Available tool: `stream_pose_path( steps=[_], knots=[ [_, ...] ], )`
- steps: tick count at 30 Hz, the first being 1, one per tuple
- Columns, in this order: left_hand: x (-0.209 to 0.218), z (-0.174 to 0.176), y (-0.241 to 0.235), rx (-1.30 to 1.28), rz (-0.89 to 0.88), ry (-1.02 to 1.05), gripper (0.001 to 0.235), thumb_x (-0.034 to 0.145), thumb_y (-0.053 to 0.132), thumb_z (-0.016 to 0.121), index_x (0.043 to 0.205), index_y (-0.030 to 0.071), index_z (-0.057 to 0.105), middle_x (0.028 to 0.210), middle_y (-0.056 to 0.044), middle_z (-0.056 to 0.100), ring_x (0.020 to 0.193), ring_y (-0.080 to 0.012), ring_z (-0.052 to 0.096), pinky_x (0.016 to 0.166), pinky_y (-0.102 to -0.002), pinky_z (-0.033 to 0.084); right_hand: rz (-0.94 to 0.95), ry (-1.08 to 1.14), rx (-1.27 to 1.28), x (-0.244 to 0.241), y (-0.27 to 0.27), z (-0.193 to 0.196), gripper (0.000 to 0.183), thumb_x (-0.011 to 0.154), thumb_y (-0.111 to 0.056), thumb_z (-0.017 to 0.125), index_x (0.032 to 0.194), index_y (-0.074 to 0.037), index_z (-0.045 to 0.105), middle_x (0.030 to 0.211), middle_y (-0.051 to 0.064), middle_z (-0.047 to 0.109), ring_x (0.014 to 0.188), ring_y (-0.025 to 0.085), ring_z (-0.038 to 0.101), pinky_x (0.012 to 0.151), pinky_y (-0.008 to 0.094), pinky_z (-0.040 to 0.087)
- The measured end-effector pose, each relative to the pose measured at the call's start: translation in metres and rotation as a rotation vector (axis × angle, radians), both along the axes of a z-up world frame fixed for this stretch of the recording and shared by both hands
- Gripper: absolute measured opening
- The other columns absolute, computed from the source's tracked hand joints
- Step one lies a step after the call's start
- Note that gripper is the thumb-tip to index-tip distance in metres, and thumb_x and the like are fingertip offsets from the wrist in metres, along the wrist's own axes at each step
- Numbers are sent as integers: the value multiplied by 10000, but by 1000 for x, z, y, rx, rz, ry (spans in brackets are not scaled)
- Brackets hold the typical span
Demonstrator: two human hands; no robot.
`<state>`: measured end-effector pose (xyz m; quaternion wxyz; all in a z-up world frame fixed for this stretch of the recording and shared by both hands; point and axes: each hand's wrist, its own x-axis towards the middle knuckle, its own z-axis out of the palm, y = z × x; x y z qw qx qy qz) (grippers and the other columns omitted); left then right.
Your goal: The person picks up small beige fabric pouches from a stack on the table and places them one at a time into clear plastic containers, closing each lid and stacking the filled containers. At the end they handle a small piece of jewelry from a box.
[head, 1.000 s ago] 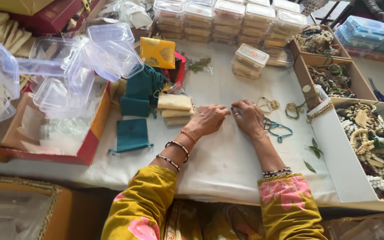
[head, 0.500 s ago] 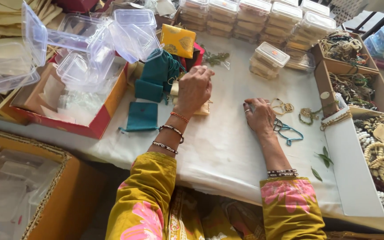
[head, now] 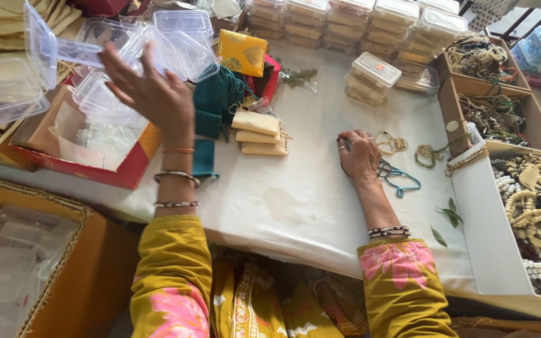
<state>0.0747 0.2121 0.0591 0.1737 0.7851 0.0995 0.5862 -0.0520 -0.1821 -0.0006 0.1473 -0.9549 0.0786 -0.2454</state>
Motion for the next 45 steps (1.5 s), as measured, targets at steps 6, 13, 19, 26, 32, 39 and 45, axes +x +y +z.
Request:
stream_pose_path(
  steps=[6, 13, 19, 26, 32, 39, 45],
  knots=[
    [-8, 18, 52, -239, -156, 203, 704, 884, 40, 735, 1521, 121, 447, 1531, -51, 568, 1323, -279, 579, 1085, -692, 356, 12, -19, 9, 0, 0, 2, 151, 948, -256, 693, 1030, -175, 791, 1137, 40, 711, 1150, 290, 622, 936, 457, 517],
    [21, 7, 94, -315, -462, 143, 529, 1005, 183, 786, 1446, 220, 497, 1392, -61, 637, 1321, -251, 615, 1159, -549, 515, 11, -10, 6, 1, -2, -3, 159, 948, -260, 697, 1036, -171, 794, 1138, 45, 714, 1144, 290, 622, 929, 461, 513],
    [22, 35, 156, 38, 237, -100, 601, 878, 7, 741, 1367, 314, 575, 1596, -62, 433, 1494, -274, 400, 1199, -578, 422, 10, 3, 3, 2, -2, -1, 159, 957, -262, 695, 1041, -171, 795, 1133, 49, 718, 1143, 288, 629, 941, 457, 516],
    [11, 30, 199, -137, -11, 386, 372, 961, 235, 840, 1274, 140, 662, 1258, -98, 704, 1214, -340, 611, 1054, -658, 396, 7, -3, -14, 3, -4, -6, 160, 957, -258, 695, 1044, -172, 798, 1150, 53, 721, 1146, 284, 630, 943, 448, 518],
    [14, 21, 197, 106, -21, 222, 268, 757, 159, 891, 996, 138, 770, 929, -98, 784, 939, -287, 697, 876, -613, 487, -2, 8, -7, 2, -4, -5, 166, 955, -262, 693, 1047, -173, 798, 1164, 51, 717, 1160, 282, 626, 950, 449, 514],
    [33, 7, 219, -60, 135, 86, 291, 841, 52, 854, 1040, 105, 648, 1103, -68, 764, 983, -259, 741, 704, -373, 614, 5, 1, 2, 1, -3, -3, 164, 956, -262, 693, 1045, -172, 798, 1168, 58, 713, 1157, 293, 625, 951, 455, 514],
    [43, 14, 199, 143, 160, 160, 568, 721, -43, 762, 1261, 95, 655, 1373, -158, 634, 1352, -373, 464, 967, -595, 480, 14, -1, -16, 2, -5, -5, 161, 956, -259, 691, 1040, -172, 797, 1165, 59, 714, 1148, 288, 631, 939, 456, 519]
  ],
)
